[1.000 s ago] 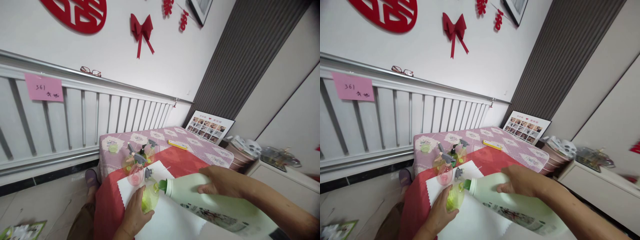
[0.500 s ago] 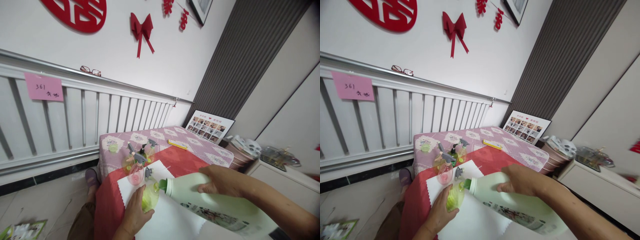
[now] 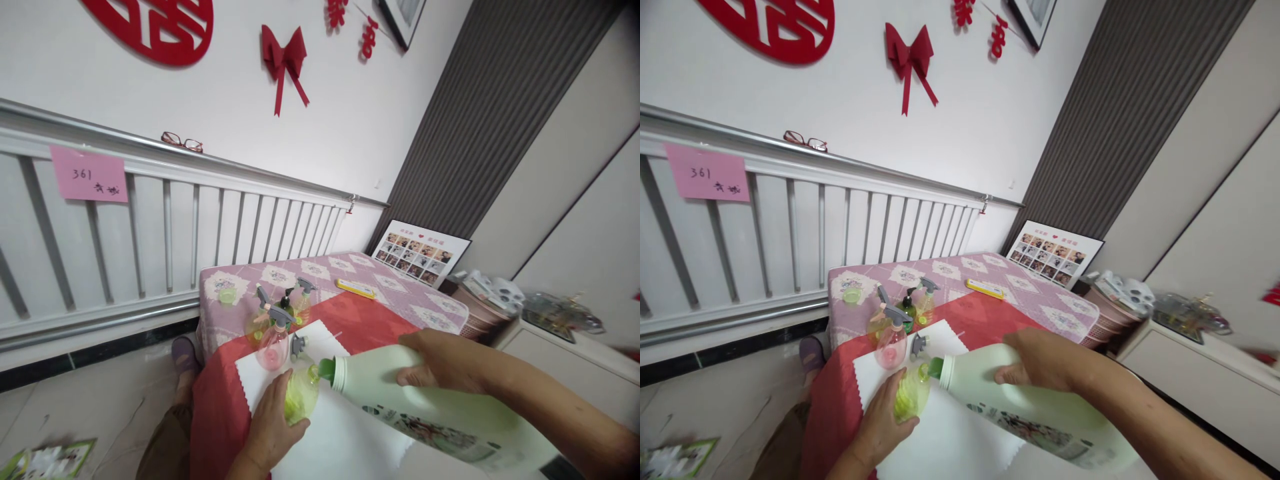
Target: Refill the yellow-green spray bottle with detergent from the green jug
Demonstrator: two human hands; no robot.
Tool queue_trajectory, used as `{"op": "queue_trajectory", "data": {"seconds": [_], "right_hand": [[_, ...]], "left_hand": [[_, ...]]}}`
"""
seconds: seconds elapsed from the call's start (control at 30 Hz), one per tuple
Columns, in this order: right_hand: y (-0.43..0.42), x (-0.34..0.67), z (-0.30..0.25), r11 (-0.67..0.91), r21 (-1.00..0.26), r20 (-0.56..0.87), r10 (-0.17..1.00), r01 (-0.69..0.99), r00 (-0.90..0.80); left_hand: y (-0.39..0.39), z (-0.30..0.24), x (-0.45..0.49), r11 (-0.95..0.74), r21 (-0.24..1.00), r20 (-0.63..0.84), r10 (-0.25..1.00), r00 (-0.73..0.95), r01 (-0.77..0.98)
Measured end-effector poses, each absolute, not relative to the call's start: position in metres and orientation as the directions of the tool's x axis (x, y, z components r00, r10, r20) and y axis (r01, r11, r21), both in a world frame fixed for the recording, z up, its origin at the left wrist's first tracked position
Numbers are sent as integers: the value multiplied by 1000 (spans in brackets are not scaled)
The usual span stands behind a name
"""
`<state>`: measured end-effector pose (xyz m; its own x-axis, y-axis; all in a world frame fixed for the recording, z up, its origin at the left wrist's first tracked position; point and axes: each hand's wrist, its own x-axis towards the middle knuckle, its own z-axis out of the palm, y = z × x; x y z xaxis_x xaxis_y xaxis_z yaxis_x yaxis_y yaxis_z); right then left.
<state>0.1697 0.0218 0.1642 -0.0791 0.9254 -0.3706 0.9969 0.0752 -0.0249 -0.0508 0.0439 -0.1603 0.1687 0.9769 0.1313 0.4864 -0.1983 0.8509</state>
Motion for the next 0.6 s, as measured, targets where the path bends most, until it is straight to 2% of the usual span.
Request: {"op": "queue_trajectory", "data": {"seconds": [0.6], "right_hand": [[19,167,168,90,-34,-374,922,995,-96]], "left_hand": [[46,-164,-50,-204,851,135,975,174,485]]}}
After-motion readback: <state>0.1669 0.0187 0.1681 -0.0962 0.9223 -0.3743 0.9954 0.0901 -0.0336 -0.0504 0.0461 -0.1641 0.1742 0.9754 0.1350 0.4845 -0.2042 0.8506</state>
